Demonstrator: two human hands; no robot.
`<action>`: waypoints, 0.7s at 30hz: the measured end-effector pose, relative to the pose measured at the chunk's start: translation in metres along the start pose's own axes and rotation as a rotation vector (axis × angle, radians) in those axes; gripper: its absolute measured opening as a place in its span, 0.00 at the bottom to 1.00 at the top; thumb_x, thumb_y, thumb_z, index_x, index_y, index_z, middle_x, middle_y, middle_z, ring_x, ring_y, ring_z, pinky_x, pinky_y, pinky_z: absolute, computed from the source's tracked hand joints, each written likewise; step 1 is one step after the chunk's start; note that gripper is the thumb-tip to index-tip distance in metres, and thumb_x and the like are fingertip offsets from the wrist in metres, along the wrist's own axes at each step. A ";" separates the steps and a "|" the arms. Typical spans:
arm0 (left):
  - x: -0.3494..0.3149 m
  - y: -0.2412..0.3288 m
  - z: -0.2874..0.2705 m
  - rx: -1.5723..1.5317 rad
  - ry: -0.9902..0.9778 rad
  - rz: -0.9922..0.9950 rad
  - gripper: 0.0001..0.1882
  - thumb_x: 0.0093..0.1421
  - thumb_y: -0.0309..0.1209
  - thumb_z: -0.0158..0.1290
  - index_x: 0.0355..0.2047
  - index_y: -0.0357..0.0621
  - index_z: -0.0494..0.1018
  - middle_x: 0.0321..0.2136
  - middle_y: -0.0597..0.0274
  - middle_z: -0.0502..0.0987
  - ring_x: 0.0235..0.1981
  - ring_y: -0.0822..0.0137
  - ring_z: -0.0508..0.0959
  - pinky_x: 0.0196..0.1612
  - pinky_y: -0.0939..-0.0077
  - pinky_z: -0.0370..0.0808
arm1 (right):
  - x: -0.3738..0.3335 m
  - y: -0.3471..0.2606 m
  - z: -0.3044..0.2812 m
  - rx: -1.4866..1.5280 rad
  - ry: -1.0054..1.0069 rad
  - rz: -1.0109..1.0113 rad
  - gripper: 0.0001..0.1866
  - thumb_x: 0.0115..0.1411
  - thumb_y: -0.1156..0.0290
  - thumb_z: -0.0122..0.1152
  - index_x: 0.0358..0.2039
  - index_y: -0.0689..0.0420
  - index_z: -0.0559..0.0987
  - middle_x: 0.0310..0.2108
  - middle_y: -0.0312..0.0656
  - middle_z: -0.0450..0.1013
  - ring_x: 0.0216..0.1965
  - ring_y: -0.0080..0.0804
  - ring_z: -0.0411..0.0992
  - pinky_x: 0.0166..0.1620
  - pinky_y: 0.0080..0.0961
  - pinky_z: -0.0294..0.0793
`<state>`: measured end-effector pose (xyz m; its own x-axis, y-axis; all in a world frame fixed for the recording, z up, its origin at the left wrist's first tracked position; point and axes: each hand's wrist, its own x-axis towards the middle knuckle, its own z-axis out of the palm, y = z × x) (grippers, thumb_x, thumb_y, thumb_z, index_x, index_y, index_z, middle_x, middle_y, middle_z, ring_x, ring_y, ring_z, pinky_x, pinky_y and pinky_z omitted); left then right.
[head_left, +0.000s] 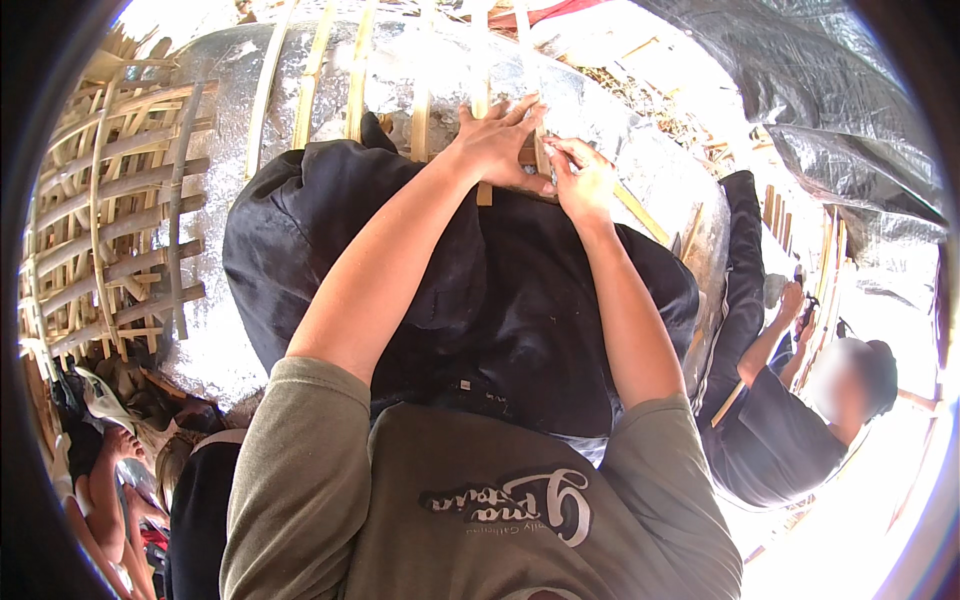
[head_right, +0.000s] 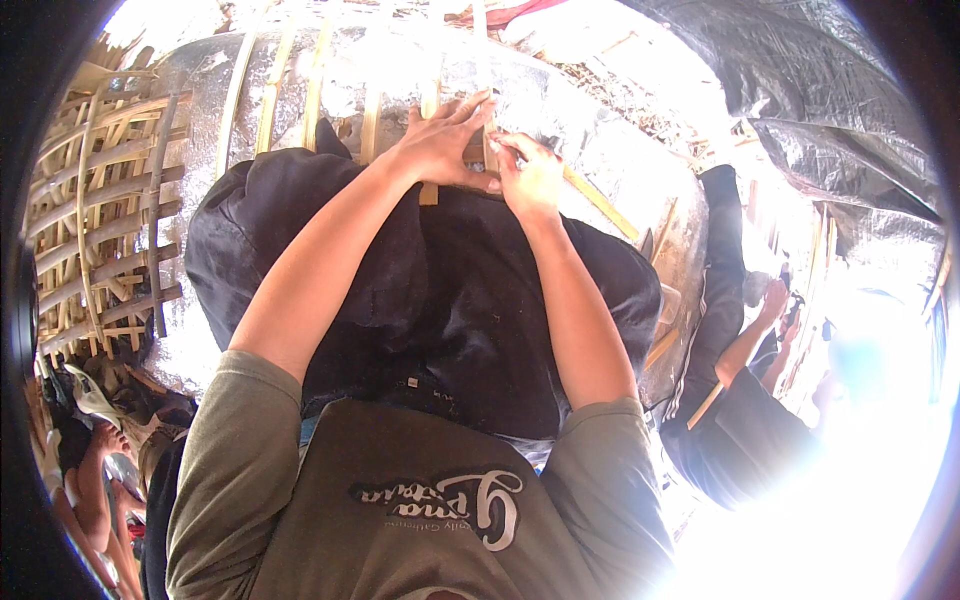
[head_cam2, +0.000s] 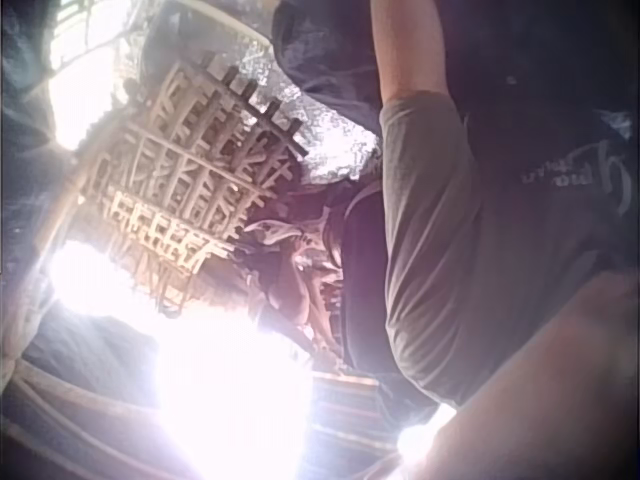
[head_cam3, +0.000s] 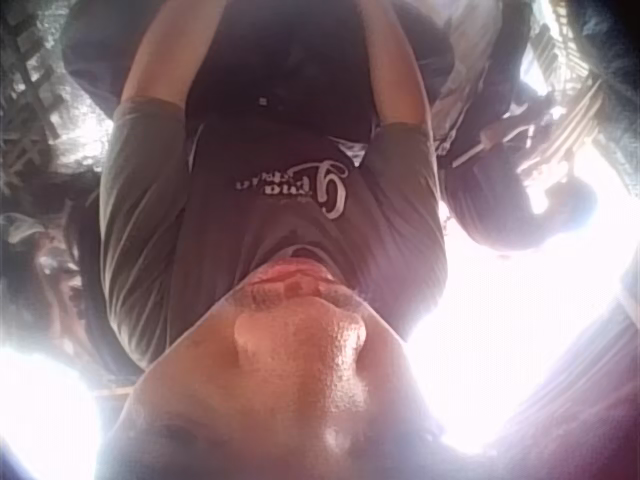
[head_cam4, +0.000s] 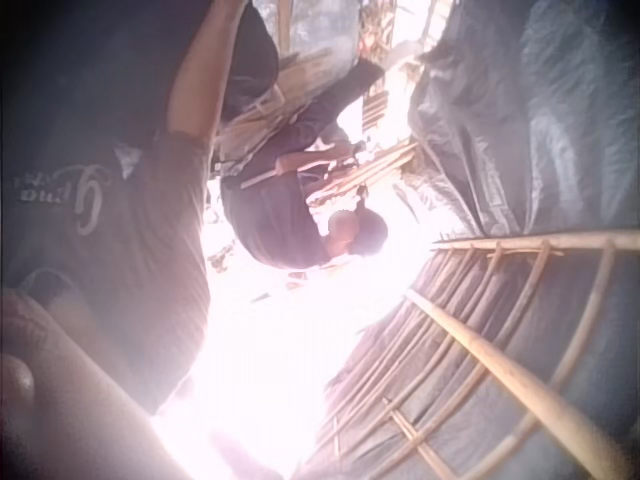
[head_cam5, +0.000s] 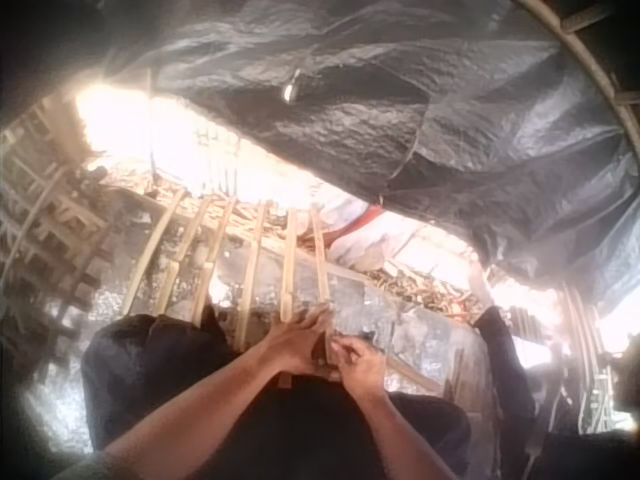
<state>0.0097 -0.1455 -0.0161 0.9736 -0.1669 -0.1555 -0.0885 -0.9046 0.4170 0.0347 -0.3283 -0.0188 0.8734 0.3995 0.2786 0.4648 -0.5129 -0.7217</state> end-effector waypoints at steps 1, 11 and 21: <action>0.000 0.000 0.000 0.000 0.003 0.000 0.72 0.36 0.77 0.62 0.75 0.57 0.45 0.76 0.69 0.44 0.74 0.50 0.51 0.66 0.18 0.48 | 0.000 -0.003 -0.001 0.011 -0.007 0.021 0.06 0.62 0.71 0.63 0.37 0.56 0.84 0.38 0.41 0.84 0.37 0.36 0.83 0.43 0.29 0.80; -0.004 0.000 -0.002 -0.014 0.037 0.015 0.71 0.37 0.74 0.64 0.75 0.56 0.48 0.76 0.67 0.45 0.75 0.50 0.49 0.67 0.17 0.45 | 0.000 -0.005 0.003 -0.049 0.005 0.003 0.05 0.61 0.72 0.63 0.36 0.57 0.84 0.37 0.41 0.84 0.36 0.35 0.83 0.42 0.28 0.81; -0.015 0.007 0.007 -0.140 0.398 0.212 0.43 0.49 0.47 0.69 0.65 0.50 0.68 0.69 0.53 0.63 0.73 0.50 0.54 0.70 0.26 0.46 | -0.002 0.000 0.002 -0.162 0.047 -0.047 0.04 0.60 0.75 0.66 0.36 0.57 0.85 0.34 0.41 0.83 0.36 0.32 0.84 0.42 0.25 0.81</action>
<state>-0.0075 -0.1520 -0.0176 0.9445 -0.1539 0.2901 -0.2913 -0.8005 0.5238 0.0323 -0.3276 -0.0207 0.8542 0.3918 0.3420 0.5194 -0.6116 -0.5968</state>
